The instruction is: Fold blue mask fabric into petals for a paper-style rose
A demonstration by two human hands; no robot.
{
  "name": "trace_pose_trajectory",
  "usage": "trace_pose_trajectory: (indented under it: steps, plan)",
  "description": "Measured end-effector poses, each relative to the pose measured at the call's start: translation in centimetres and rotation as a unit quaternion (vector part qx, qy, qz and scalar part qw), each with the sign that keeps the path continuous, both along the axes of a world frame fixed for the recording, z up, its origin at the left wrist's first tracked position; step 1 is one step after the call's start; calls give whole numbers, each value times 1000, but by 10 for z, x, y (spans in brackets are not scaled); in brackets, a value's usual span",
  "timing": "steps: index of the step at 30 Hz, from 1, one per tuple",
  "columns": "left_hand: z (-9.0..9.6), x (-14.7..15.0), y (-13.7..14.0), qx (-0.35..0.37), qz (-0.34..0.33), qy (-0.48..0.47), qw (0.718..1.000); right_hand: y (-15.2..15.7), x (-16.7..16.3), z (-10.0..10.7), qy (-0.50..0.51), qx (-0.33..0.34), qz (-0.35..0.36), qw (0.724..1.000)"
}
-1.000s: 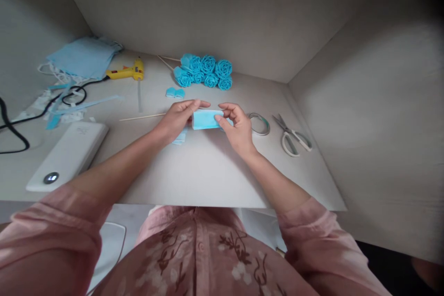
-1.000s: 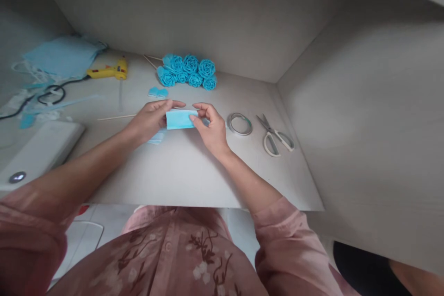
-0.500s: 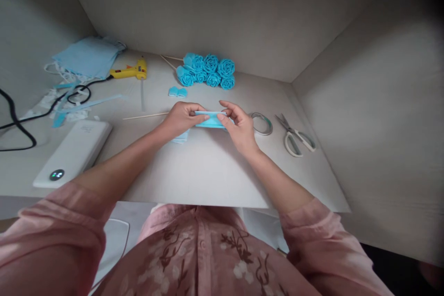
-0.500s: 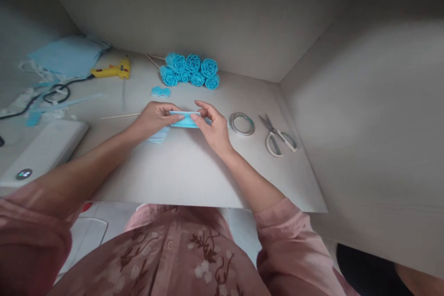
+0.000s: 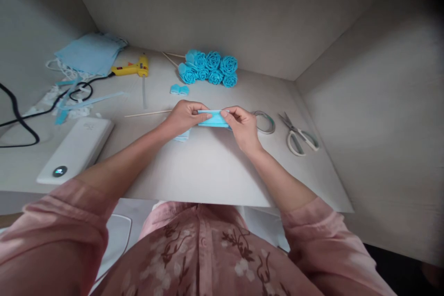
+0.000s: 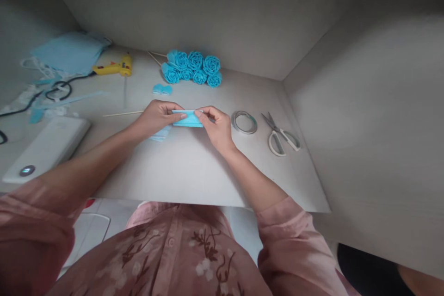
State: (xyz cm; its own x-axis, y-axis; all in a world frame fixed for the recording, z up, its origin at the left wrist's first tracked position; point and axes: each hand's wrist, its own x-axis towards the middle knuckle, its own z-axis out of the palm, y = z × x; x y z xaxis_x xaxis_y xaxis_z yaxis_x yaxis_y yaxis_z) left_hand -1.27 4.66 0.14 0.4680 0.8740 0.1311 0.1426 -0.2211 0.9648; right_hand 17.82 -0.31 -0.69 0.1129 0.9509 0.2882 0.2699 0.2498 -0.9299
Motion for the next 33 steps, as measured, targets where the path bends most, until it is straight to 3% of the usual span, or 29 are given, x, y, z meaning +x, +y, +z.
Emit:
trace_pose_trajectory:
  steps: [5,10,13,15,21,33]
  plan:
    - [1,1,-2,13,-1,17,1000,-3,0,4,-35,18,-7,999]
    - [3,3,-7,106,-2,75,992,-10,-5,11,-127,58,-10,990]
    - [5,4,-9,120,5,83,989,-12,-6,13,-140,69,2,988]
    - [5,5,-8,99,15,39,994,-12,-6,14,-116,53,28,991]
    - [5,6,-8,-52,19,-78,995,-6,-1,8,-69,15,89,994]
    - [0,5,-6,-125,34,-113,985,-2,2,6,-63,43,52,996]
